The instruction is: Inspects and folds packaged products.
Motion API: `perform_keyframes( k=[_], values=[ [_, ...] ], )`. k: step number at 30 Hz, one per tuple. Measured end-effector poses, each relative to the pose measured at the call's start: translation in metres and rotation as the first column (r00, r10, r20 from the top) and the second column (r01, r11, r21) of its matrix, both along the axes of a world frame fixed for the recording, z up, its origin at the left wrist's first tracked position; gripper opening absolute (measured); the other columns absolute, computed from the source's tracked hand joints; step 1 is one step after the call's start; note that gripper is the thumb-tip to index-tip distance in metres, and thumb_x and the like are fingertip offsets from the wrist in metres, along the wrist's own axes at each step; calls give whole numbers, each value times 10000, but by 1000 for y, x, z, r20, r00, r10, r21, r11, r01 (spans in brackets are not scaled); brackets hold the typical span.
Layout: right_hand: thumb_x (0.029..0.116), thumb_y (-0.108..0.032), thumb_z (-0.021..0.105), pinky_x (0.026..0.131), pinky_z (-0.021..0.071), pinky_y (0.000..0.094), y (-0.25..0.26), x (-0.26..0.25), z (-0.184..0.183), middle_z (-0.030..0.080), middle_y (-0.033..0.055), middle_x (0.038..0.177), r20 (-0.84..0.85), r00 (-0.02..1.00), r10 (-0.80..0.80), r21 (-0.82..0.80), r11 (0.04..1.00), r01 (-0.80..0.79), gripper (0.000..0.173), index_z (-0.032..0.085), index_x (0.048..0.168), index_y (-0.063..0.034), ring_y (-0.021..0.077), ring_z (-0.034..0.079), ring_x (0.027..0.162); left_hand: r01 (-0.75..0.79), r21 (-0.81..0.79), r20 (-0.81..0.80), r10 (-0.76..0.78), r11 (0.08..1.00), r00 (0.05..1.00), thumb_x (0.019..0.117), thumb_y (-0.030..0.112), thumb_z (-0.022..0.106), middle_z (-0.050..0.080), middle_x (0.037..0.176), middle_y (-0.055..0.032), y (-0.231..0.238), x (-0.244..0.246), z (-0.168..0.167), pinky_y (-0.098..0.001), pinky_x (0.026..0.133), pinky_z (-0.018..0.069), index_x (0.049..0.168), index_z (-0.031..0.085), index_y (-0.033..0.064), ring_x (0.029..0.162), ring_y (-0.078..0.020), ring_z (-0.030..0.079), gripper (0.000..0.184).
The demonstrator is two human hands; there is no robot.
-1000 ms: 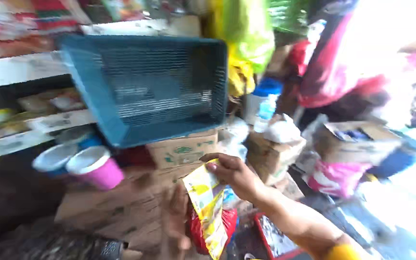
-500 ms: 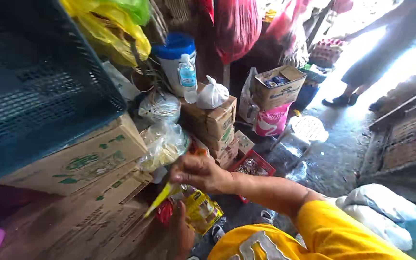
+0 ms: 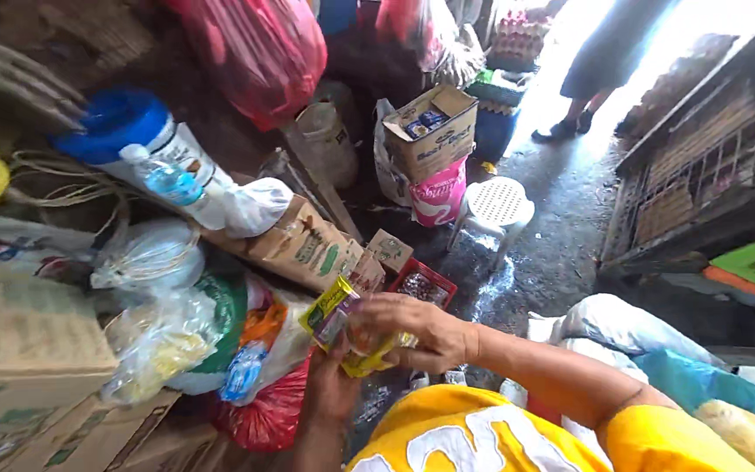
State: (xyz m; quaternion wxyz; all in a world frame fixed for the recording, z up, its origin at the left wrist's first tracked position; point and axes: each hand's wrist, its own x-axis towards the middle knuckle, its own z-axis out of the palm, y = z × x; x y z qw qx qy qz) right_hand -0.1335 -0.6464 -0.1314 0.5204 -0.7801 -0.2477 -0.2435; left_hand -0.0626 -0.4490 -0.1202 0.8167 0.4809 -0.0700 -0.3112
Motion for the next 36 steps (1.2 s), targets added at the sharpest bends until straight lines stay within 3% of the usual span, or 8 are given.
perform_keyframes(
  k=[4,9,13,18,26,32,34,36],
  values=[
    [979,-516,566,1131,460,365,-36,-13,-12,505,157,1532,-362,932,0,157,986,61,840,313,1584,11,171,522,1382,121,-121,66,-113,985,991,815,349,839,757,1043,-54,-44,28,22,-398,870,626,1146,681,157,970,-176,738,414],
    [996,-152,632,872,588,268,-58,-35,-66,737,56,1002,-596,797,-98,287,901,325,236,692,1127,35,41,694,915,133,-121,442,-67,984,894,936,341,739,733,1109,24,-92,77,4,-362,932,601,1214,641,202,1027,-120,708,326],
    [1015,-166,622,880,593,292,-88,-41,-85,734,33,1007,-795,594,123,398,844,358,244,653,1176,15,63,703,905,75,69,605,-102,995,790,1024,227,623,714,1121,77,-131,91,-28,-360,959,586,1235,611,175,1044,-85,689,217],
    [1023,-151,598,854,579,271,-132,-41,-91,717,17,973,-820,567,80,397,793,462,198,666,1135,-3,45,680,882,67,295,675,-257,953,691,1044,164,576,709,1131,-1,-190,113,-53,-346,978,570,1257,616,41,1059,-78,681,249],
    [1000,-103,630,882,563,201,-277,-21,-55,701,21,996,-470,881,-53,295,932,213,164,720,1018,33,12,658,951,115,265,370,-211,957,905,1081,296,506,705,1146,21,-324,114,-65,-358,939,590,1309,589,151,1043,-103,693,283],
    [994,-95,629,814,609,271,-373,18,-31,713,-48,993,-325,943,-75,648,709,280,117,734,1044,-107,50,685,882,247,254,192,-299,935,935,1036,153,442,721,945,110,-426,84,-51,-244,825,587,1130,633,190,884,-2,683,215],
    [1006,-70,602,784,607,259,-392,32,-26,722,-41,949,-389,905,-171,666,627,404,129,687,1102,-83,45,688,833,301,168,121,-322,939,939,1029,378,531,715,1015,115,-450,78,-54,-266,889,570,1184,610,195,970,-14,676,253],
    [1010,-60,601,790,603,253,-412,44,-24,707,-22,951,-460,853,-247,631,586,509,171,623,1179,-56,49,686,833,335,78,11,-337,939,942,922,708,535,712,1142,61,-473,79,-55,-330,959,566,1311,560,190,1083,-83,678,648]
  ],
)
